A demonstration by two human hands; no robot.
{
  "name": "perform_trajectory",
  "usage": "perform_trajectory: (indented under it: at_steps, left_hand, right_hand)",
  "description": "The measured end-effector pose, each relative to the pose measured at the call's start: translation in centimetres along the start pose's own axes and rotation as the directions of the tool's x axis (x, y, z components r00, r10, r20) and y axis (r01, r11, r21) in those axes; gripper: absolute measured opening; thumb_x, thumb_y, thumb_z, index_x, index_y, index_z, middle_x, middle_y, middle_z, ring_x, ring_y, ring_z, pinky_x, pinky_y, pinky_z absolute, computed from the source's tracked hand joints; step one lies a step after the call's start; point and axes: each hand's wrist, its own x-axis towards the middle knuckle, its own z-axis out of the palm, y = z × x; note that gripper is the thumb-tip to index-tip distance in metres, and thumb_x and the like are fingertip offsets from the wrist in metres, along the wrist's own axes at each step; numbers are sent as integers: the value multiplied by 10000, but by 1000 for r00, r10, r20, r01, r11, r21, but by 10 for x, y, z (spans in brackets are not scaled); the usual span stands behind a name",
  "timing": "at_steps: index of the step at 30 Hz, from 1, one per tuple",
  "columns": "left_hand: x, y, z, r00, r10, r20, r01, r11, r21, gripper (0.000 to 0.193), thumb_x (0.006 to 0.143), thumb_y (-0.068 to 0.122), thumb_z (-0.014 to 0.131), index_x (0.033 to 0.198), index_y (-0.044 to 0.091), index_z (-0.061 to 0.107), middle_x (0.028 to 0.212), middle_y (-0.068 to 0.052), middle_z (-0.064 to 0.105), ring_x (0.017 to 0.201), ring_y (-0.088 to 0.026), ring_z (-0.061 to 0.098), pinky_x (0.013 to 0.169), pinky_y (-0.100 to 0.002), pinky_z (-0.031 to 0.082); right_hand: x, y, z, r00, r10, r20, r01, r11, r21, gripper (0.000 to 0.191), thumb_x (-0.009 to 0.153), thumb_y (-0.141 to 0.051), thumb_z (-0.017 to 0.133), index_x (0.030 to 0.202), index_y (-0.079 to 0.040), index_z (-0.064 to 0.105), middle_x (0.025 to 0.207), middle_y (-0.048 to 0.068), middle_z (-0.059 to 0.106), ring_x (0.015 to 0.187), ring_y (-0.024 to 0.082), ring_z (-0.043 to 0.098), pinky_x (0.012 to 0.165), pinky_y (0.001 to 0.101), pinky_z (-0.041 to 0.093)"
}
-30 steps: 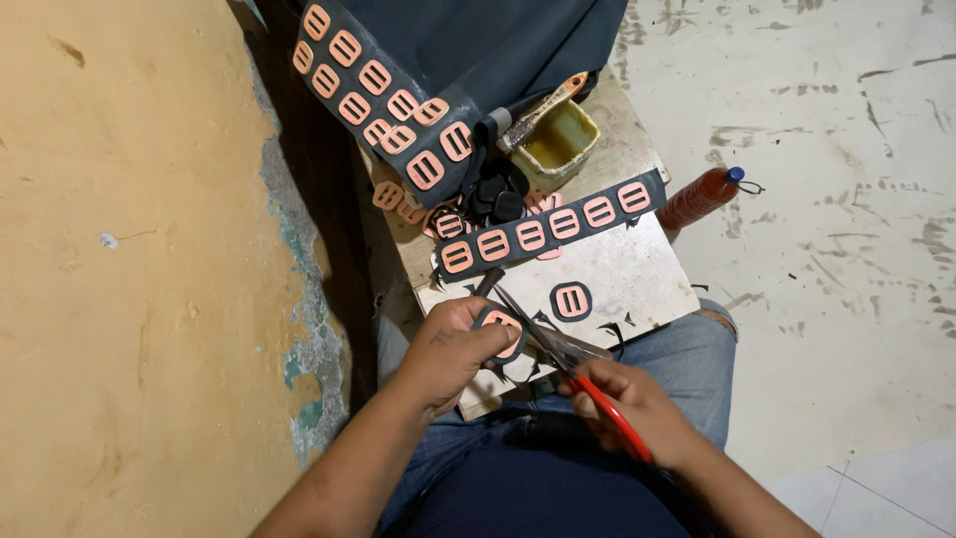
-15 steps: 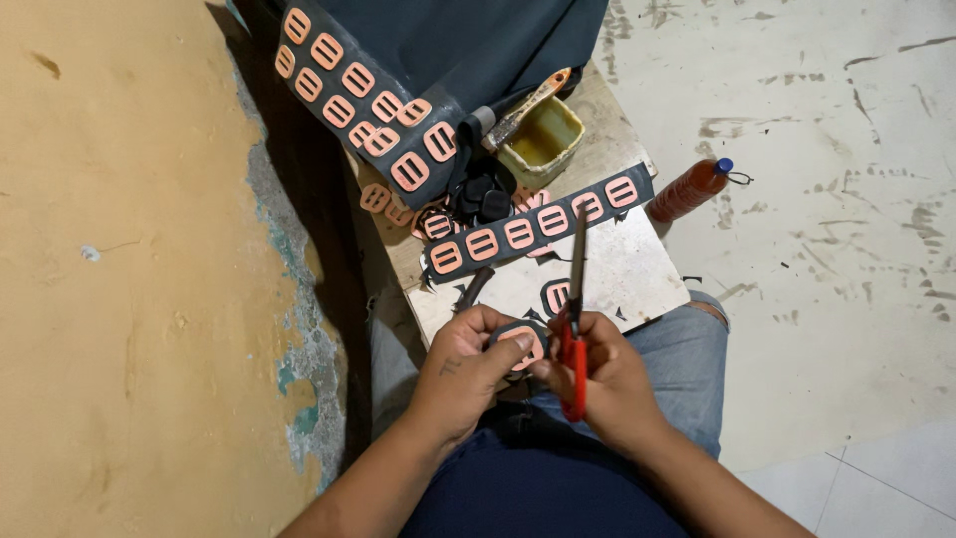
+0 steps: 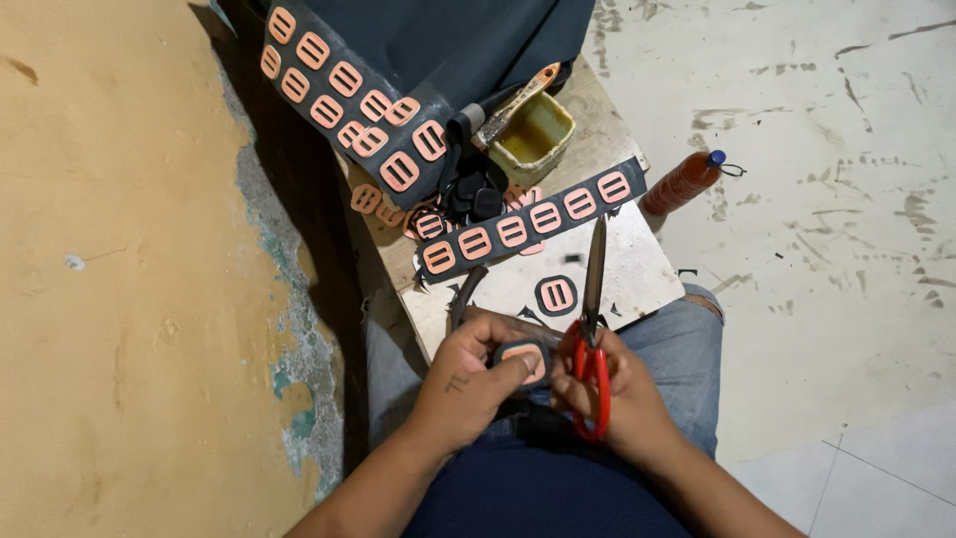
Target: The person uses a hammer to press small black plastic pieces on a small table, then switches to red-handled scissors to cut individual shapes from a black sheet with pink outlines. The cut pieces are placed on the table.
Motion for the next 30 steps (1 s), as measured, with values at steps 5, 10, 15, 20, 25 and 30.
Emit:
perform_trajectory:
  at_steps: [5, 10, 15, 20, 25, 30]
  left_hand:
    - [24, -5, 4, 994, 103, -34, -95, 975, 200, 206, 897, 79, 722, 1038, 11, 588, 904, -44, 668, 815, -77, 630, 712, -237, 526]
    - [62, -11, 7, 945, 322, -50, -246, 806, 538, 355, 904, 190, 762, 1154, -18, 620, 955, -81, 652, 833, -117, 598, 700, -282, 510]
    - [69, -11, 3, 990, -142, 21, 133, 959, 250, 491, 1083, 427, 583, 1018, -29, 755, 843, -108, 703, 744, -151, 638, 703, -286, 524]
    - [42, -10, 7, 935, -310, 170, 341, 919, -201, 323, 1009, 314, 630, 1055, 5, 715, 962, -87, 746, 813, -150, 663, 756, -297, 520]
    - [34, 2, -12, 978, -164, -126, 99, 905, -414, 263, 993, 228, 593, 1028, -6, 707, 959, -134, 752, 847, -198, 688, 751, -321, 545]
    - [38, 15, -77, 859, 99, -502, -326, 862, -389, 222, 1048, 138, 555, 1113, -20, 697, 989, -134, 719, 846, -185, 628, 779, -316, 521]
  right_hand:
    - [-11, 14, -4, 981, 98, -166, -109, 993, -55, 312, 818, -58, 746, 1055, -43, 543, 849, 55, 601, 690, 162, 625, 598, 328, 532]
    - [-8, 10, -12, 971, 102, -218, -123, 989, -86, 272, 855, -128, 720, 1066, -29, 580, 768, 94, 636, 620, 185, 644, 579, 317, 532]
    - [-10, 1, -11, 989, 144, 28, -147, 965, 216, 393, 917, -298, 669, 1157, 6, 599, 750, 80, 617, 586, 189, 592, 526, 307, 479]
    - [-6, -3, -6, 943, 162, 290, -249, 922, 296, 503, 964, -440, 608, 1166, 20, 625, 625, 101, 604, 508, 188, 567, 491, 293, 449]
    - [5, -4, -1, 875, 325, 359, -395, 908, 142, 543, 944, -484, 617, 1111, 32, 639, 619, 93, 621, 440, 154, 551, 436, 267, 435]
    - [4, -4, 0, 826, 403, 393, -450, 892, 32, 450, 886, -333, 721, 1158, 10, 615, 729, 101, 666, 518, 153, 615, 490, 271, 493]
